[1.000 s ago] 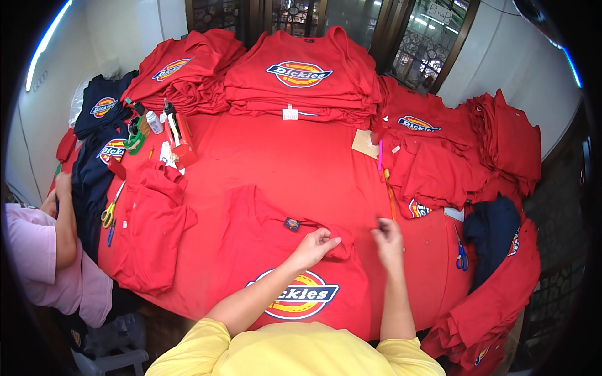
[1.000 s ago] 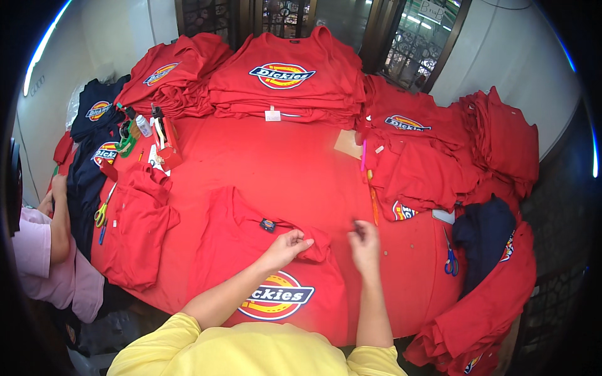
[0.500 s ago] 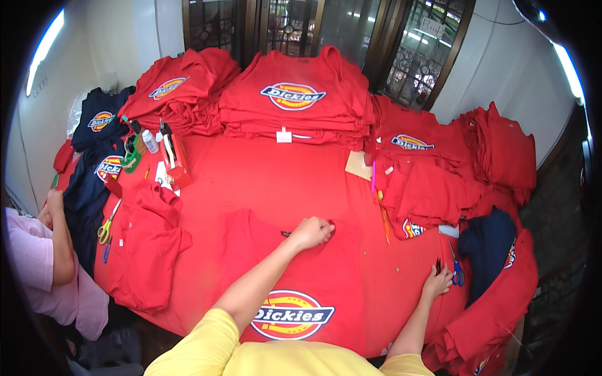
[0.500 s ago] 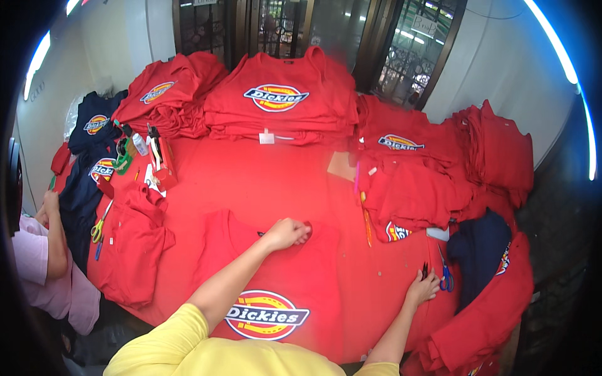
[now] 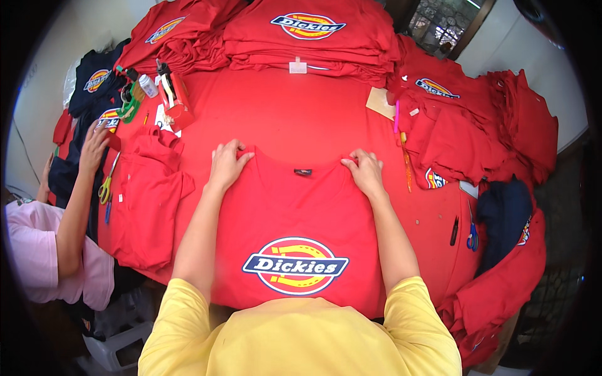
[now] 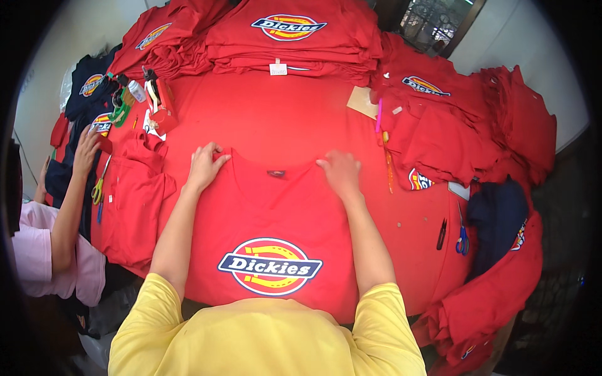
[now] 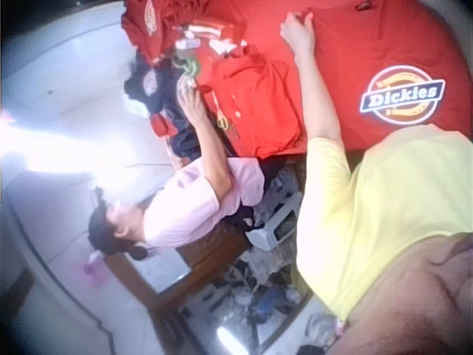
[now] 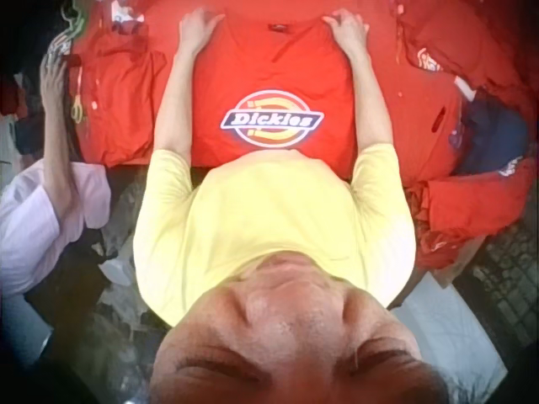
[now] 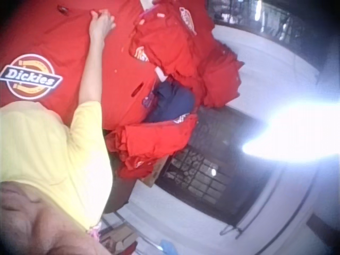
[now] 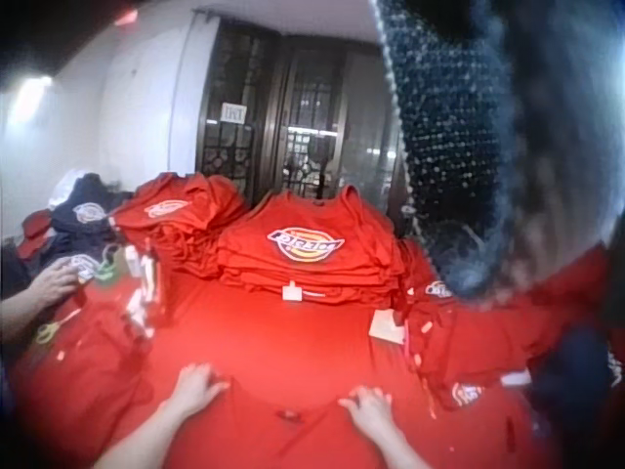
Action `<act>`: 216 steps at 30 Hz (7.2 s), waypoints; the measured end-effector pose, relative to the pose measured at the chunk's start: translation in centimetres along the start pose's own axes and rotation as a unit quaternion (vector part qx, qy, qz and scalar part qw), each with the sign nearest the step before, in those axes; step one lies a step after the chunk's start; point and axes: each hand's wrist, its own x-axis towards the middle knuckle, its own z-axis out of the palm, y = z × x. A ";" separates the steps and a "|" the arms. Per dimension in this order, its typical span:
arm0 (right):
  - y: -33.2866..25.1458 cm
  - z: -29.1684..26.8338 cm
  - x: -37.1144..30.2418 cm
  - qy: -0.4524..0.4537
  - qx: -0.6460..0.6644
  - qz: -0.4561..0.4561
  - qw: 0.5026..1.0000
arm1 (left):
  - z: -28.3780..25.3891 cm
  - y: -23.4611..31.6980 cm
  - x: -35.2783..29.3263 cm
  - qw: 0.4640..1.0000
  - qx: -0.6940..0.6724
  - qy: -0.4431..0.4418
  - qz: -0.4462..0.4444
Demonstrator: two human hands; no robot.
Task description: The person folds red shirts one by one on a large table, flattening the fabric and aligning the edges before placing them into stacks.
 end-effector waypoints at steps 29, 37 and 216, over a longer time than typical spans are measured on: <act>2.7 -0.6 -4.3 -0.167 0.852 0.081 0.490 | -2.4 -0.4 -3.0 0.640 -0.686 -0.248 -0.241; 6.0 0.7 1.4 -0.226 0.820 0.171 0.498 | -2.2 -3.3 3.1 0.588 -0.696 -0.185 -0.370; -12.1 -9.7 -25.0 -0.245 0.168 -0.276 0.914 | -3.6 4.4 0.7 0.759 -0.625 -0.166 -0.080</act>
